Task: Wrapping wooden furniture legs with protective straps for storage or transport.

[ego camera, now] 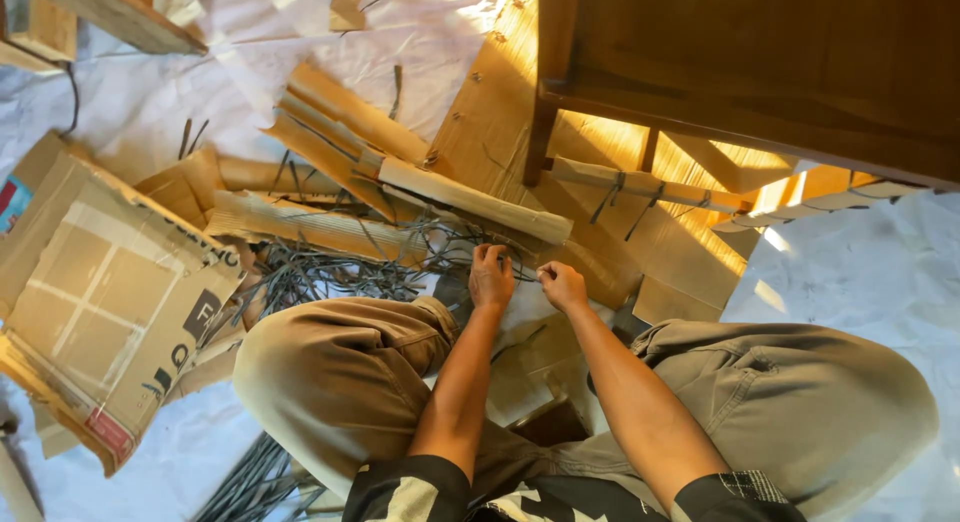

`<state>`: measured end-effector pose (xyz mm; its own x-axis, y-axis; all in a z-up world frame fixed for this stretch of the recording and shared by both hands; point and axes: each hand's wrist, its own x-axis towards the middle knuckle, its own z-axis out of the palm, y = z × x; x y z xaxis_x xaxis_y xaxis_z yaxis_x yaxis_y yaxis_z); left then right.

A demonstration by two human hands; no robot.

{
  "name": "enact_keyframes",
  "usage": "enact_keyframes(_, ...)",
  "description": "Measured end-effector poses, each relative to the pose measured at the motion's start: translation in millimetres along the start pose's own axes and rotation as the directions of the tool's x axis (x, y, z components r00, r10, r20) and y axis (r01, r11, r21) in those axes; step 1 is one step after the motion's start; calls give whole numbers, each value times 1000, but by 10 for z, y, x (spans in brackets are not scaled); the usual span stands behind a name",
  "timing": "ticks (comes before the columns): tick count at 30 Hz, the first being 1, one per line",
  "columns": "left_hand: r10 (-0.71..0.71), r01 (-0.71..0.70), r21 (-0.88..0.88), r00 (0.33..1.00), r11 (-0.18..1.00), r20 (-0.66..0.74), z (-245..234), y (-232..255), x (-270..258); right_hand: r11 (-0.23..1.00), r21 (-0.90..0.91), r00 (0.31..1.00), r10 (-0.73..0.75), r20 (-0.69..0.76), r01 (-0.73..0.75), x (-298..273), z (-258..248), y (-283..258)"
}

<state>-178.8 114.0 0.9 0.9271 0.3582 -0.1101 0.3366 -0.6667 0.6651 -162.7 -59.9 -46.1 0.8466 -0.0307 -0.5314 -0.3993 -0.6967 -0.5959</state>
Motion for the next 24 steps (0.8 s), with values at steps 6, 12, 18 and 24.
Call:
enact_keyframes(6,-51,46,25,971,999,234,40,-360,114,1000,6,1000,1,16,-1,-46,36,-56)
enact_keyframes(12,-63,62,8,990,998,128,-83,-205,156,999,-32,999,20,29,-20,-132,-36,-66)
enact_keyframes(18,-79,83,-3,968,997,237,-139,-137,239,1000,-1,1000,11,24,-11,-244,-145,-141)
enact_keyframes(24,-38,50,-118,994,992,103,-287,1,254,1000,8,1000,-10,-1,10,-313,-164,-204)
